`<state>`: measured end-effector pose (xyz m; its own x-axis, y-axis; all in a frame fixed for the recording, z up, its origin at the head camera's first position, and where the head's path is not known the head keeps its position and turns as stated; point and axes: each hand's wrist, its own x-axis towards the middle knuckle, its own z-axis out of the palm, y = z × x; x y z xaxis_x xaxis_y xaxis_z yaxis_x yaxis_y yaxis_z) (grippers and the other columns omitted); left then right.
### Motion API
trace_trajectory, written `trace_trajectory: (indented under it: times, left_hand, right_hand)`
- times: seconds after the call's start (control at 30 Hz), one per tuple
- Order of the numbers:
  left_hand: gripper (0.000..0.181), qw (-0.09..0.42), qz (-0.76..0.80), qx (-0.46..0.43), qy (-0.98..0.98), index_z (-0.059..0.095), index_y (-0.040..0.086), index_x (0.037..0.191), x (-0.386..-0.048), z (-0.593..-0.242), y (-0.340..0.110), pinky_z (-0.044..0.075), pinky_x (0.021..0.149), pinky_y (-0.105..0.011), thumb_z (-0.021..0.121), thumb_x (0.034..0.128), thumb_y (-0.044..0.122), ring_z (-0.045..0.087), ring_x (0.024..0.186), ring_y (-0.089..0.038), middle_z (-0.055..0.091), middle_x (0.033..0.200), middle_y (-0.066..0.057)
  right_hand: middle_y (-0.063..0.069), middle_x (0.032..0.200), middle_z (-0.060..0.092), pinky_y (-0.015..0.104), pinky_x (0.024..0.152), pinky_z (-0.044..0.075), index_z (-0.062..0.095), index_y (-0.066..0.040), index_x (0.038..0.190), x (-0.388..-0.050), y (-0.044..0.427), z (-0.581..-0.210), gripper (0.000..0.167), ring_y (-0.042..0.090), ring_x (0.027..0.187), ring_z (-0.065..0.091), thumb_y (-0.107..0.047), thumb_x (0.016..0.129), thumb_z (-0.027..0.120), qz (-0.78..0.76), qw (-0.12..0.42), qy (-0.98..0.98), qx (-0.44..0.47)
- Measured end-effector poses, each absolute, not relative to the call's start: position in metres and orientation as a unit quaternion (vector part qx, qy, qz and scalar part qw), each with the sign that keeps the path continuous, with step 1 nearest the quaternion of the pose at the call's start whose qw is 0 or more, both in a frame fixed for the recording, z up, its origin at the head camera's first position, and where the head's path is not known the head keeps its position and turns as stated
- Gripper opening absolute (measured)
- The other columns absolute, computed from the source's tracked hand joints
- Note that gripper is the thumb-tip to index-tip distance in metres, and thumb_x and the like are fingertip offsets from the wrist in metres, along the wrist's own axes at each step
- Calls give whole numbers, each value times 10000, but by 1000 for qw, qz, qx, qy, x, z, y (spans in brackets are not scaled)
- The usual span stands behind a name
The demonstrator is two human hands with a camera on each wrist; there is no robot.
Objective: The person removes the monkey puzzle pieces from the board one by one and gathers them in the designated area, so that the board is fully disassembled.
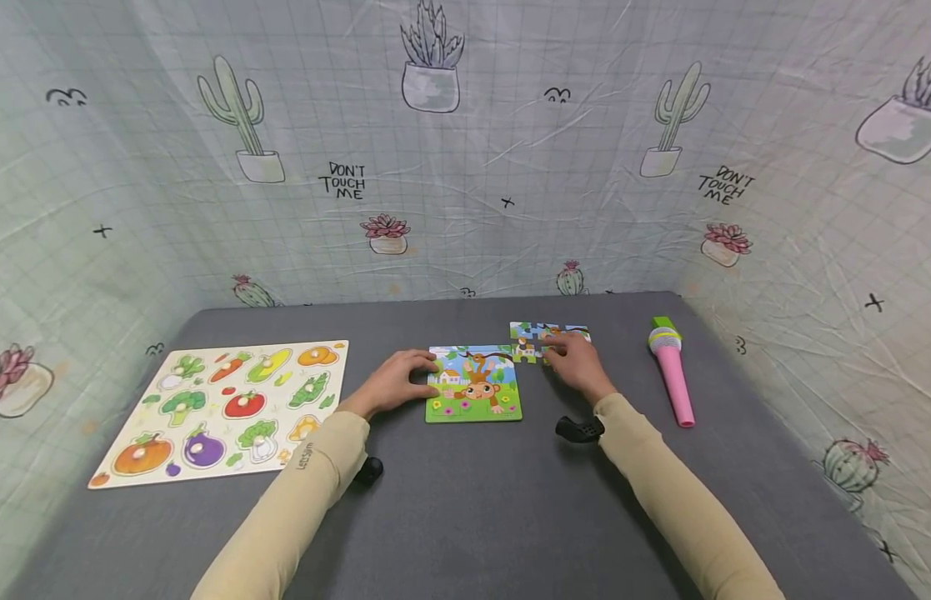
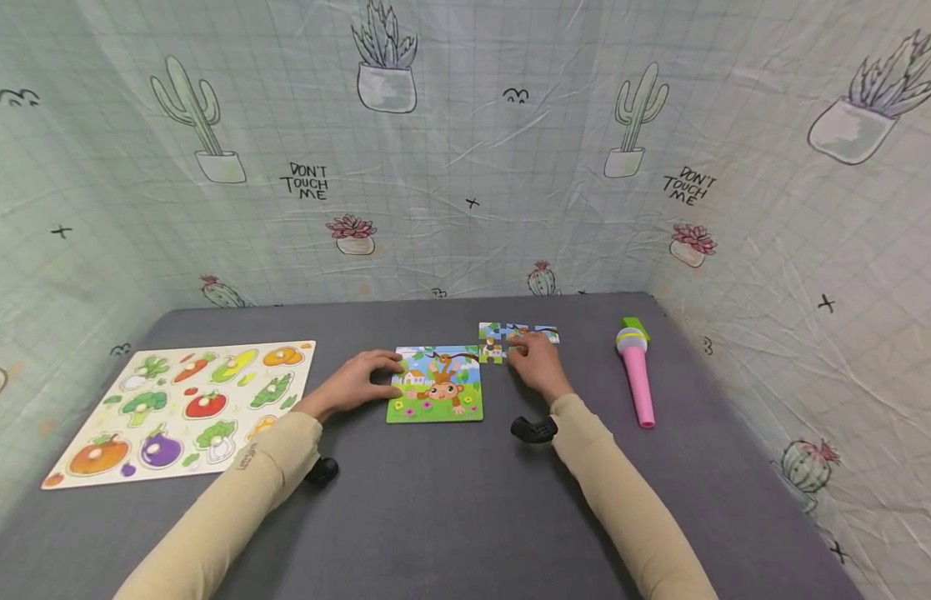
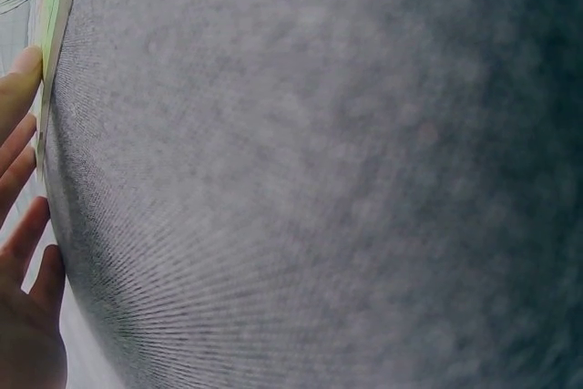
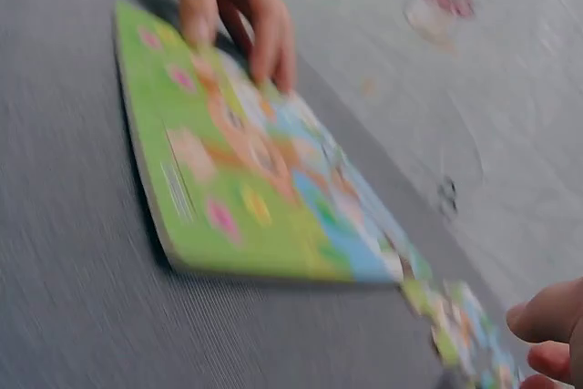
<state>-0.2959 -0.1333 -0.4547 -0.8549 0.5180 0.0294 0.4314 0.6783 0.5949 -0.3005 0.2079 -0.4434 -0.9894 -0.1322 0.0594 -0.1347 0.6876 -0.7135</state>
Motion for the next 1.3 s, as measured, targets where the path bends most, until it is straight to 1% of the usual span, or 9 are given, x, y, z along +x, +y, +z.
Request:
trace_trajectory:
  times: [0.13, 0.23, 0.33, 0.47, 0.57, 0.77, 0.97, 1.13, 1.3]
  left_hand:
    - [433, 72, 301, 259, 915, 663, 60, 1237, -296, -455, -133, 278, 1146, -502, 745, 880, 290, 361, 1377, -336, 483, 1449, -121]
    - [438, 74, 298, 259, 916, 660, 66, 1243, -296, -455, -132, 284, 1140, -514, 740, 884, 302, 362, 1377, -338, 480, 1451, -117]
    - [441, 76, 299, 257, 916, 658, 72, 1247, -295, -455, -131, 285, 1139, -518, 740, 883, 308, 360, 1380, -333, 478, 1455, -109]
    - [436, 76, 304, 255, 915, 658, 69, 1244, -294, -456, -130, 306, 1129, -516, 740, 885, 303, 378, 1374, -331, 479, 1452, -106]
    - [433, 76, 308, 256, 913, 660, 64, 1239, -294, -457, -130, 332, 1116, -507, 743, 883, 297, 397, 1366, -326, 481, 1449, -102]
    - [424, 67, 310, 261, 912, 668, 59, 1222, -294, -457, -131, 348, 1110, -491, 751, 876, 288, 414, 1356, -319, 493, 1438, -102]
    - [418, 68, 308, 248, 916, 677, 73, 1217, -295, -457, -133, 344, 1111, -501, 754, 871, 295, 408, 1360, -322, 494, 1439, -90]
    - [419, 76, 294, 246, 920, 676, 87, 1223, -297, -457, -133, 338, 1115, -502, 750, 875, 310, 393, 1370, -321, 490, 1447, -83]
    - [420, 77, 296, 250, 919, 678, 86, 1221, -298, -456, -133, 336, 1114, -509, 751, 873, 310, 392, 1369, -327, 493, 1444, -90]
  right_hand:
    - [167, 1386, 501, 493, 854, 511, 646, -73, 1285, -291, 189, -436, 324, 370, 1179, 539, -212, 1002, 573, 411, -41, -906, 88]
    - [136, 1353, 542, 483, 867, 511, 650, -91, 1284, -285, 175, -436, 320, 343, 1176, 549, -219, 998, 583, 420, -65, -898, 119]
    - [135, 1328, 557, 475, 873, 517, 654, -77, 1277, -281, 164, -440, 312, 331, 1150, 568, -186, 992, 591, 421, -82, -890, 157]
    - [147, 1277, 566, 434, 816, 530, 667, -49, 1247, -279, 157, -448, 303, 289, 1024, 603, -151, 965, 628, 404, -84, -889, 197]
    - [148, 1252, 559, 408, 785, 511, 676, -53, 1232, -278, 156, -452, 305, 248, 953, 576, -143, 941, 664, 394, -80, -891, 210]
    - [120, 1262, 471, 379, 773, 427, 673, -105, 1240, -275, 154, -452, 300, 223, 937, 458, -146, 943, 669, 390, -106, -891, 206]
    - [140, 1204, 441, 370, 723, 397, 667, -72, 1246, -275, 151, -449, 292, 220, 874, 432, -119, 959, 640, 384, -111, -888, 228]
    - [144, 1198, 429, 375, 758, 395, 686, -79, 1219, -275, 148, -447, 269, 242, 947, 431, -87, 955, 634, 378, -117, -891, 225]
    - [141, 1183, 434, 389, 789, 407, 706, -80, 1177, -275, 146, -446, 241, 264, 1013, 420, -66, 944, 641, 373, -105, -895, 222]
